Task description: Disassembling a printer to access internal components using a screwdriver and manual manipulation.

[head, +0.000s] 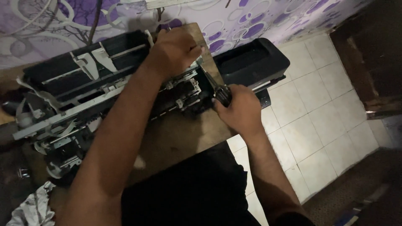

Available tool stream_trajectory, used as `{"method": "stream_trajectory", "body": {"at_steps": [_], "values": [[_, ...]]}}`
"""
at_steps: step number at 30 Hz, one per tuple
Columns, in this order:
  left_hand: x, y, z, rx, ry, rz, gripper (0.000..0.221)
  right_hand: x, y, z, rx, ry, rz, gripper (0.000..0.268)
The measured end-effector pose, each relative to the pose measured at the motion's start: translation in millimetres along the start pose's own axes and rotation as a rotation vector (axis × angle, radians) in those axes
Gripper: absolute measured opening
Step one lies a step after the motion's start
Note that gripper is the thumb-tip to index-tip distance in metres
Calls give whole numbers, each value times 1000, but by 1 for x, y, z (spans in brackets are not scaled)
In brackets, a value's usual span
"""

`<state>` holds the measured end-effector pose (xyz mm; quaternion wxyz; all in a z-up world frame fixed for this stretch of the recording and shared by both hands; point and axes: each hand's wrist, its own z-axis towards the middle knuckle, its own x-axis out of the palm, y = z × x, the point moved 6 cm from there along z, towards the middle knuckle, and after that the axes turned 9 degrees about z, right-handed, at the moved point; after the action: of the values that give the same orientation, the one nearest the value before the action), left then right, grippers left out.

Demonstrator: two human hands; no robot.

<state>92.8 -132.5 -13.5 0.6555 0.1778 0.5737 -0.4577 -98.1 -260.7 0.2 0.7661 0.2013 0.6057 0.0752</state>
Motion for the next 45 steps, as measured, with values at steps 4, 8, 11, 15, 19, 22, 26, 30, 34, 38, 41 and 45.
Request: {"method": "stream_trajectory", "body": {"at_steps": [4,8,11,15,19,22,26,30,34,38,41,45], "values": [[13,8,3,36,-24,3,64,-2,1,1,138,161,127,27],[16,10,4,9,9,-25,61,-6,9,-2,220,248,155,36],[18,11,6,-9,15,-20,56,-7,10,-3,242,207,143,53],[27,19,7,-34,19,-28,45,-3,3,-3,223,84,137,60],[11,9,6,-108,86,-107,48,-2,4,-2,186,125,203,33],[4,4,9,-158,193,-18,54,-6,6,-3,196,137,215,24],[10,8,12,-87,221,58,59,0,5,-3,31,153,262,32],[-2,-2,6,-112,279,28,65,-2,-1,1,205,88,167,53],[3,2,10,-166,344,15,61,-2,5,4,315,202,-5,46],[47,26,21,-113,246,53,64,-4,11,4,302,241,58,42],[32,16,17,-99,223,61,61,1,5,2,273,293,86,34],[23,13,13,-134,310,4,64,-5,15,-4,256,369,150,33]]}}
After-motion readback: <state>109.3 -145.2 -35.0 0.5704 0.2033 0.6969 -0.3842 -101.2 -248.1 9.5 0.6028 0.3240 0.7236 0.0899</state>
